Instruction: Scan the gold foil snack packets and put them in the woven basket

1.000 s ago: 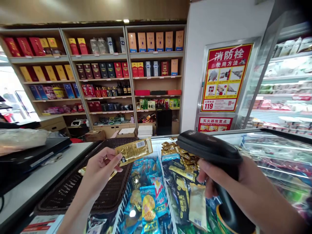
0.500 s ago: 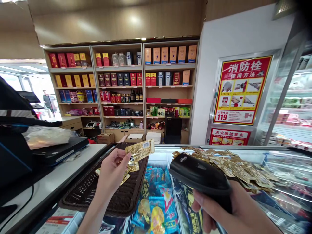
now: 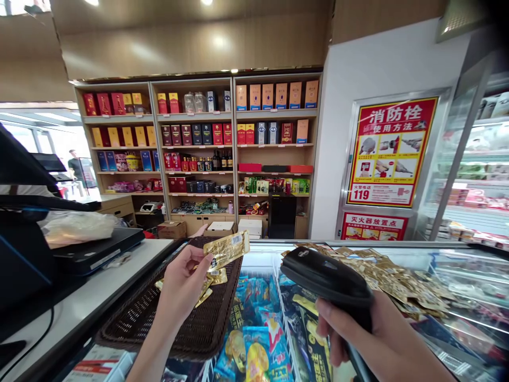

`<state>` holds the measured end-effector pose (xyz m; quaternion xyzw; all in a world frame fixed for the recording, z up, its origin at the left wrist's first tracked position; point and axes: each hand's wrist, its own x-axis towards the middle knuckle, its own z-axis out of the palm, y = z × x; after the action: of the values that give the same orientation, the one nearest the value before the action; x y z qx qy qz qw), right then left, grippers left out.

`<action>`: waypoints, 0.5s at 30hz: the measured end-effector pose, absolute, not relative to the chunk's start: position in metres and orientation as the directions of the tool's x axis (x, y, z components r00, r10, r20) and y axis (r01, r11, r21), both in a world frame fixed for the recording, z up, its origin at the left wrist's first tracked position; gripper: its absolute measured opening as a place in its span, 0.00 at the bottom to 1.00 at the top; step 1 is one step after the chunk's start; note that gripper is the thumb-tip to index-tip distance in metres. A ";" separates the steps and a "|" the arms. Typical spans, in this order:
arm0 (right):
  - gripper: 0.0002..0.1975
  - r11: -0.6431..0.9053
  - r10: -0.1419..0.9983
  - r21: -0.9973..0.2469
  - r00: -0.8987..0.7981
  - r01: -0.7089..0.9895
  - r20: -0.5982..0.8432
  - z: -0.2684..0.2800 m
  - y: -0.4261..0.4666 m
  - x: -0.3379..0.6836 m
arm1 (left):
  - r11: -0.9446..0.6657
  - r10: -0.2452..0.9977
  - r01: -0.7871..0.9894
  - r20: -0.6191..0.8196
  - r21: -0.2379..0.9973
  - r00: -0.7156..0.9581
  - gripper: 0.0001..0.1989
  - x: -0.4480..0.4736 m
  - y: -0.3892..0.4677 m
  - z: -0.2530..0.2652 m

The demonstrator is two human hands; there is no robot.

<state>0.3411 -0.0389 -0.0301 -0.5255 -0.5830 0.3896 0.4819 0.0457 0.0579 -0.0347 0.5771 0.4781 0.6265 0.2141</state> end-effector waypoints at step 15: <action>0.32 0.173 0.984 -0.966 0.012 0.192 0.178 -0.039 -0.021 0.357 | 0.414 0.894 0.891 0.105 0.186 -0.436 0.14 -0.025 0.110 -0.075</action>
<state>0.3574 -0.0209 -0.0390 -0.5065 -0.5804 0.3965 0.4993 -0.0253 0.1100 -0.0752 0.5308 0.8407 0.1071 0.0054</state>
